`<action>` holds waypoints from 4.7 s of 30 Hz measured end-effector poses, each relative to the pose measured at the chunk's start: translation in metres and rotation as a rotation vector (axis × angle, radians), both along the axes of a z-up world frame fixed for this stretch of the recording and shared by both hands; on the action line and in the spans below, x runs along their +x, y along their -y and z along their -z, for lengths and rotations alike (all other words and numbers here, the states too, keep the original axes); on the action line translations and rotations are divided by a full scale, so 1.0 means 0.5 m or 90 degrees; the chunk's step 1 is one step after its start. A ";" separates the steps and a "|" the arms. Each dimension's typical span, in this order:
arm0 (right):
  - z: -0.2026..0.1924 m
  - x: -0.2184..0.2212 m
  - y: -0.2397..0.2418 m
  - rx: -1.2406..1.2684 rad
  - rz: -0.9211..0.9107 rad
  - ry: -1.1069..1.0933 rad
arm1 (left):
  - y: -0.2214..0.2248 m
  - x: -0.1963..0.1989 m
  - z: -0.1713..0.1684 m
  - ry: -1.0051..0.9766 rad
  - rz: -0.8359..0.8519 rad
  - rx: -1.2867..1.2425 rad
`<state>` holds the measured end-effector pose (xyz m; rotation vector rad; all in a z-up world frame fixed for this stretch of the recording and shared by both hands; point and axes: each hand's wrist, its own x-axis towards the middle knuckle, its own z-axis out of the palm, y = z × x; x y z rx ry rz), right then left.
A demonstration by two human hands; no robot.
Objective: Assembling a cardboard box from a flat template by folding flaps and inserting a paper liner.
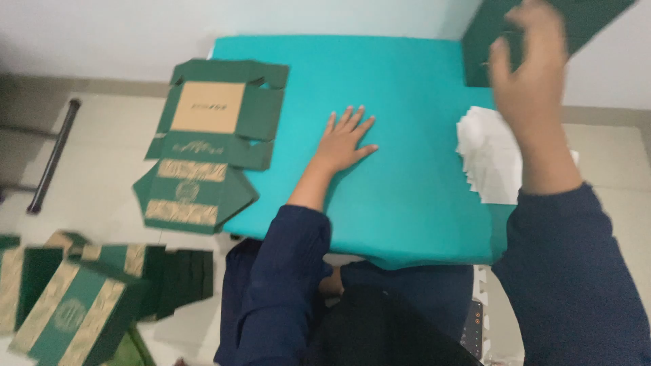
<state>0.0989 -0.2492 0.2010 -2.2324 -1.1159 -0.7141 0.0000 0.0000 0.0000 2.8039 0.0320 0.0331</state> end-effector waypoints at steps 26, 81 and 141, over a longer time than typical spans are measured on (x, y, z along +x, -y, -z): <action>0.322 -0.417 -0.481 -0.366 -0.435 -0.189 | -0.344 -0.596 -0.107 0.026 -0.671 -0.090; 0.277 -0.276 0.006 -0.439 -0.073 -0.280 | 0.030 -0.240 -0.092 0.172 -0.076 0.023; 0.325 -0.350 -0.017 -0.182 -0.019 -0.116 | 0.131 -0.348 -0.031 0.037 0.037 0.138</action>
